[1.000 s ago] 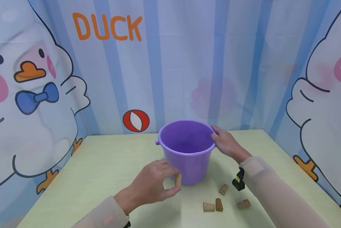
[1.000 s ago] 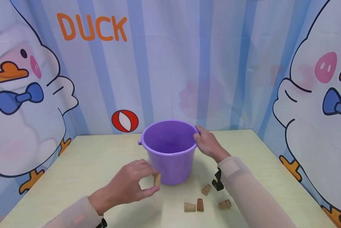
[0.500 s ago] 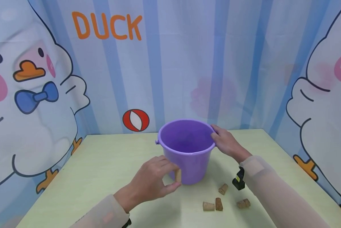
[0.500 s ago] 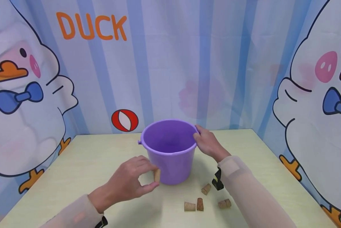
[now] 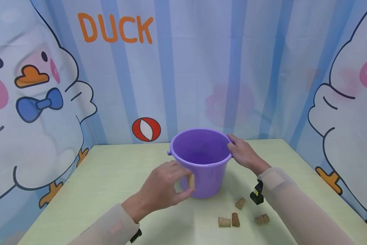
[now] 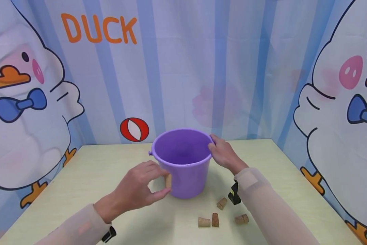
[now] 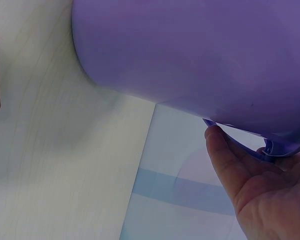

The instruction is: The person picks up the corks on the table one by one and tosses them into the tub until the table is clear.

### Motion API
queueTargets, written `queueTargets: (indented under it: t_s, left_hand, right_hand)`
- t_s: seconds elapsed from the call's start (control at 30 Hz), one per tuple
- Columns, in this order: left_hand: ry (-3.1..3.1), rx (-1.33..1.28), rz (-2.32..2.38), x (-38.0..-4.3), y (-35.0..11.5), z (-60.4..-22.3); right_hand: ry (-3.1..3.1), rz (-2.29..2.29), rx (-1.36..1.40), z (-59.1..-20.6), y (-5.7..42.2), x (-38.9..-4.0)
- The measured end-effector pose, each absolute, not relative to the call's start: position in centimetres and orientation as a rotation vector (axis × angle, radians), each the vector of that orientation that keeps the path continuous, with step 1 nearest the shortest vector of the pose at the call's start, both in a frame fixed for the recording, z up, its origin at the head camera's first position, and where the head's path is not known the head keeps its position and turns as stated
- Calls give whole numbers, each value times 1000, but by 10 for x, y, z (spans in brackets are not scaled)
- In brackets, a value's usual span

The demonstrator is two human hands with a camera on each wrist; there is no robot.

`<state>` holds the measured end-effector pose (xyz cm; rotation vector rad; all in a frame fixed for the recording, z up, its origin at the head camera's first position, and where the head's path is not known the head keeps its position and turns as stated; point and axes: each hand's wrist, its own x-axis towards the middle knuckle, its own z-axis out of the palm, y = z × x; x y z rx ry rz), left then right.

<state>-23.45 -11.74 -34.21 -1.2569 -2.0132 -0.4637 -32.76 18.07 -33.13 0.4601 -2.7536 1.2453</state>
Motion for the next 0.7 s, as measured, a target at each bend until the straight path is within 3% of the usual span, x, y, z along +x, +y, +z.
queueTargets:
  t_s: [0.7]
  left_hand:
    - [-1970,-1222,-466,-243,-115,-327]
  right_hand:
    - [-2753,1245,464,-331,180,-327]
